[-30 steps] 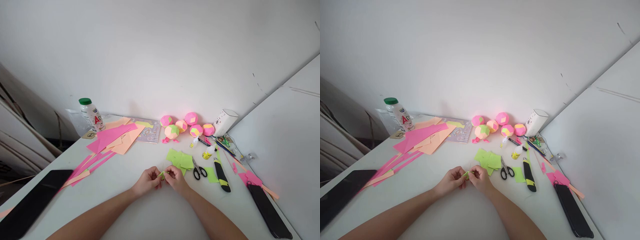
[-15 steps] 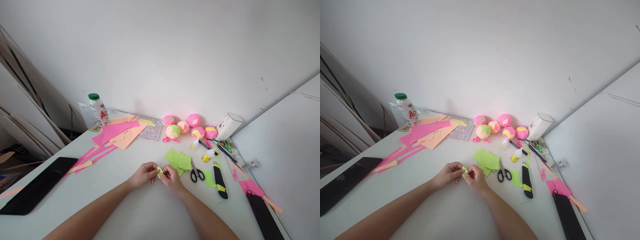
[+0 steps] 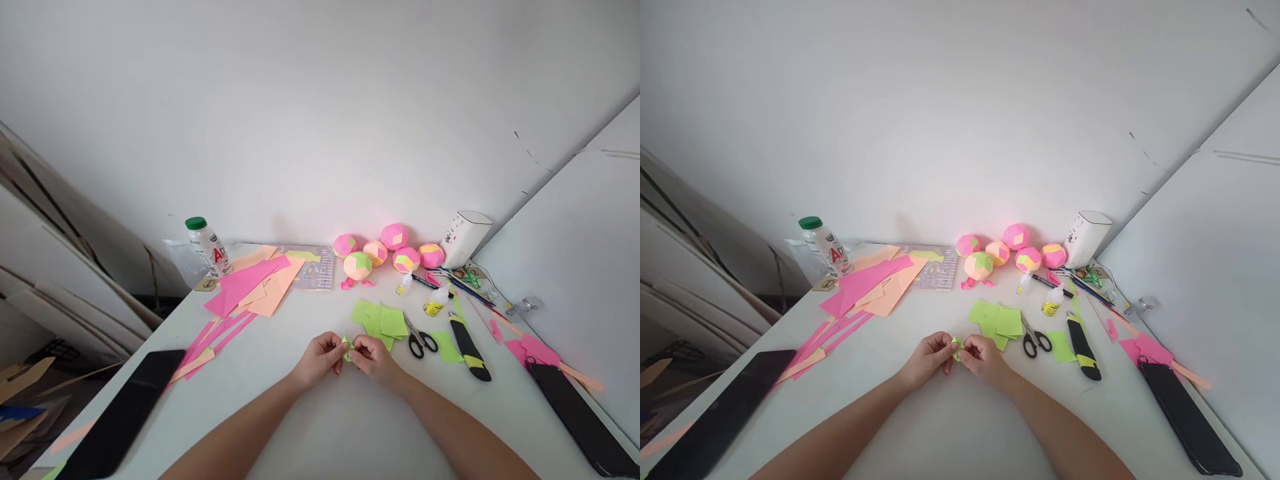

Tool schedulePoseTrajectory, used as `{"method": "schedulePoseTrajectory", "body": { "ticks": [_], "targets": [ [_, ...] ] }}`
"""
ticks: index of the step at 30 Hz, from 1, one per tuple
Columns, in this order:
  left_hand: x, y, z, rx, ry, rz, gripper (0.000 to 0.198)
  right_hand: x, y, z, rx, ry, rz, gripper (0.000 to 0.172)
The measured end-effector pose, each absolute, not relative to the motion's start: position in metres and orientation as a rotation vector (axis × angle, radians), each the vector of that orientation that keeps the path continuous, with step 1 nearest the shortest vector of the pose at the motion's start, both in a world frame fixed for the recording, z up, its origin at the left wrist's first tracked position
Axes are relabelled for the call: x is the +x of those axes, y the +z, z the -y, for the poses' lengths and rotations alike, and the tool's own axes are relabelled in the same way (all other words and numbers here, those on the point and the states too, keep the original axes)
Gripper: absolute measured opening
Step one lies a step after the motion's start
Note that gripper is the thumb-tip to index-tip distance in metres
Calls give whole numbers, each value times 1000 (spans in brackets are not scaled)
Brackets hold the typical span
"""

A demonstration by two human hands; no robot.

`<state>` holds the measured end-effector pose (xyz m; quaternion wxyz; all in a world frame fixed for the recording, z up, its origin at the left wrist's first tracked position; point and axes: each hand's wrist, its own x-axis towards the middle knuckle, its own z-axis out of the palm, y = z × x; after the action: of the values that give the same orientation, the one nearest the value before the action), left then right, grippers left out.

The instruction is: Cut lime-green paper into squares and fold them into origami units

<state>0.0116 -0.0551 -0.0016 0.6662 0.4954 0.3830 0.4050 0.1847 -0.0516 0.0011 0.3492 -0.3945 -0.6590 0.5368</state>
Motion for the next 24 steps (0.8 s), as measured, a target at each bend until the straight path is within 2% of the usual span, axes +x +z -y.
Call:
{"method": "schedulePoseTrajectory", "body": {
  "ticks": [11,24],
  "targets": [
    [15,-3,62,1155,894,-926,38,193,0,55,-972,1460,1662,20],
    [13,5,68,1181,901,-988,36,191,1,54,-990,1445,1672,21]
  ]
}}
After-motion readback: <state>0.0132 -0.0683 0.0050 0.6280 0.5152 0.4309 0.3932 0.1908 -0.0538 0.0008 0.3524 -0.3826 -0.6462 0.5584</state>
